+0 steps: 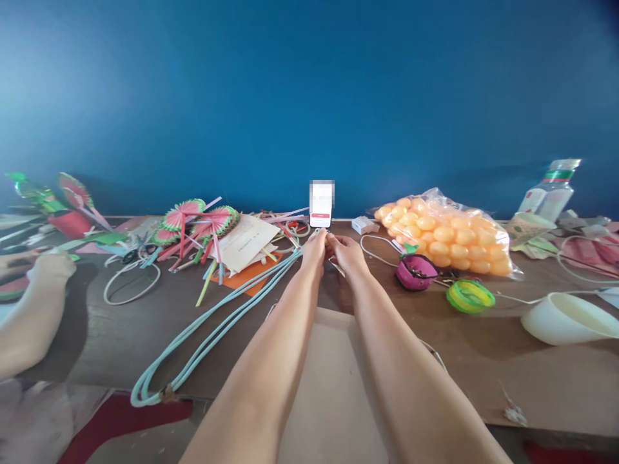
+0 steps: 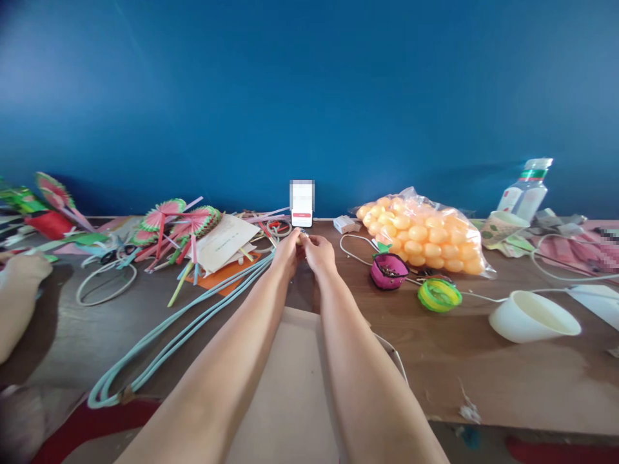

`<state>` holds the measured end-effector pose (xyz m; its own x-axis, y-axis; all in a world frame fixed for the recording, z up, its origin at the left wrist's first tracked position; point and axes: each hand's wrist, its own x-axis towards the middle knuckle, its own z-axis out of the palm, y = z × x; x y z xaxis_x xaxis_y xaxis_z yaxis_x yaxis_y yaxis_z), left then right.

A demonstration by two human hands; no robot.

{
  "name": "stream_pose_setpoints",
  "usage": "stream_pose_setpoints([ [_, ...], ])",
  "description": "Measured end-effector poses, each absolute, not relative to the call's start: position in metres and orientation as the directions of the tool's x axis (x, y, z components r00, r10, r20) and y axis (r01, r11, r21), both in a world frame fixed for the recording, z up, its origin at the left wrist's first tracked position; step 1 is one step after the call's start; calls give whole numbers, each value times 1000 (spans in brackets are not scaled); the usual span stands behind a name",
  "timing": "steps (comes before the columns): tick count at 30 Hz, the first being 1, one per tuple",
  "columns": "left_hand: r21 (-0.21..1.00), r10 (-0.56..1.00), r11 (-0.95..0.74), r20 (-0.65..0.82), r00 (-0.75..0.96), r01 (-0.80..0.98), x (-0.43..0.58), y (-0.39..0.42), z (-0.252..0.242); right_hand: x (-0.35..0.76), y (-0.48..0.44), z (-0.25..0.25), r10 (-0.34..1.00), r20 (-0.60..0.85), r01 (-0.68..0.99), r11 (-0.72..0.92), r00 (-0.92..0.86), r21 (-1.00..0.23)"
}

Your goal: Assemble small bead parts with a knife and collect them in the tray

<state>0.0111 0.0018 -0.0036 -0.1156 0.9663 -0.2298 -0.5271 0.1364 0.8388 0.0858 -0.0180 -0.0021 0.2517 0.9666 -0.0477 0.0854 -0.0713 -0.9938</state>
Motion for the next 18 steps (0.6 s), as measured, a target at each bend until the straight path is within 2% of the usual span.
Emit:
stream_pose_setpoints([
  [18, 863, 956, 138, -244, -161, -485, 10, 4, -5, 86, -14, -8, 965, -31, 146, -70, 259, -987],
])
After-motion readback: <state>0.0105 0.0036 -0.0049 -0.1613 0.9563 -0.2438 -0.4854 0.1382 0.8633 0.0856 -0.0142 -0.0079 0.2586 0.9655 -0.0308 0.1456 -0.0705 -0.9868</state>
